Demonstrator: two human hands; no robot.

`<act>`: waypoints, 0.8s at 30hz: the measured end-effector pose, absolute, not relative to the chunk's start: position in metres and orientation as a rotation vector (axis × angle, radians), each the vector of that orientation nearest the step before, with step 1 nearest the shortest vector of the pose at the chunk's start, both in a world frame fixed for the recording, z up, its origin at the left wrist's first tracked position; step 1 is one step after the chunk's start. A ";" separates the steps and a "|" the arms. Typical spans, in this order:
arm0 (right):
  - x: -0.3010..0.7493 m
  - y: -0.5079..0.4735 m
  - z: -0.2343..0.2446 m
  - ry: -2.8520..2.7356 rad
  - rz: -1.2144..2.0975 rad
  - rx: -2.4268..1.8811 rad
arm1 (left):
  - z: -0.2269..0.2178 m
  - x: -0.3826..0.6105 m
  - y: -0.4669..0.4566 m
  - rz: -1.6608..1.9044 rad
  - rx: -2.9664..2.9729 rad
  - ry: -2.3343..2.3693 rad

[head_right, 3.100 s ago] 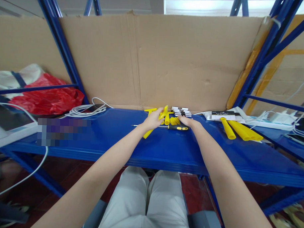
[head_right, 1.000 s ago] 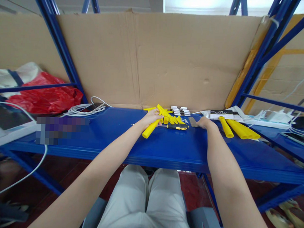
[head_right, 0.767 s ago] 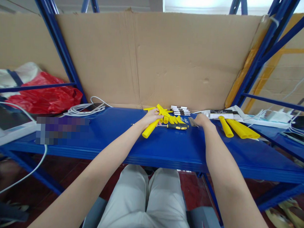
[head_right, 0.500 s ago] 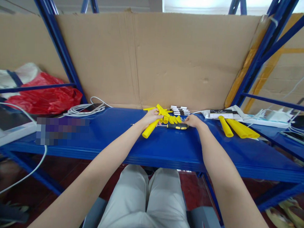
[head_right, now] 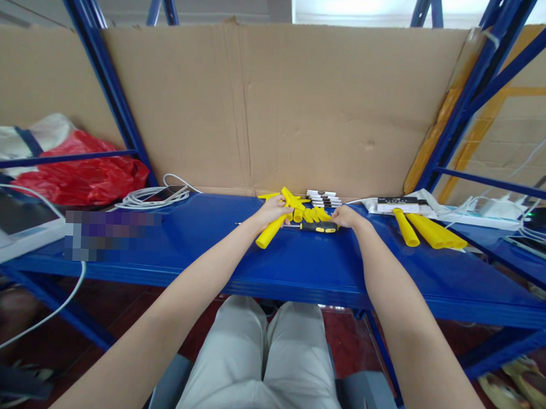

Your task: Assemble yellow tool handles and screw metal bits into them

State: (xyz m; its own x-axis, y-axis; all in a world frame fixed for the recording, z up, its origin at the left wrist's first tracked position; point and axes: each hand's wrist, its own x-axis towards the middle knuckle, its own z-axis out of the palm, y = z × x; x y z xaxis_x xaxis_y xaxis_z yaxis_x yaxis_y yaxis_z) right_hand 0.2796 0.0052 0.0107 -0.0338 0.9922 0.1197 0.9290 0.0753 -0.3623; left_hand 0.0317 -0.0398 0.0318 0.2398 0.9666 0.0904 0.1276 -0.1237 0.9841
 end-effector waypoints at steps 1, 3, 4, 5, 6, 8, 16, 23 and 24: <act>0.279 0.005 0.011 -2.012 0.273 -1.896 | 0.032 0.032 -0.039 1.036 1.497 1.080; 0.279 0.004 0.011 -1.962 0.294 -1.866 | 0.031 0.032 -0.038 1.037 1.500 1.081; 0.279 0.005 0.011 -1.926 0.300 -1.860 | 0.030 0.032 -0.037 1.040 1.502 1.078; 0.279 0.005 0.010 -1.887 0.301 -1.858 | 0.030 0.032 -0.037 1.042 1.504 1.075; 0.279 0.006 0.010 -1.851 0.298 -1.856 | 0.029 0.032 -0.036 1.044 1.508 1.074; 0.277 0.008 0.008 -1.788 0.274 -1.859 | 0.028 0.032 -0.035 1.043 1.517 1.081; 0.255 0.019 0.006 -1.744 0.102 -2.018 | 0.028 0.031 -0.035 1.032 1.537 1.097; 0.247 0.023 0.009 -1.802 0.027 -2.118 | 0.031 0.030 -0.038 1.019 1.536 1.115; 0.247 0.023 0.008 -1.826 0.038 -2.098 | 0.031 0.031 -0.038 1.022 1.533 1.111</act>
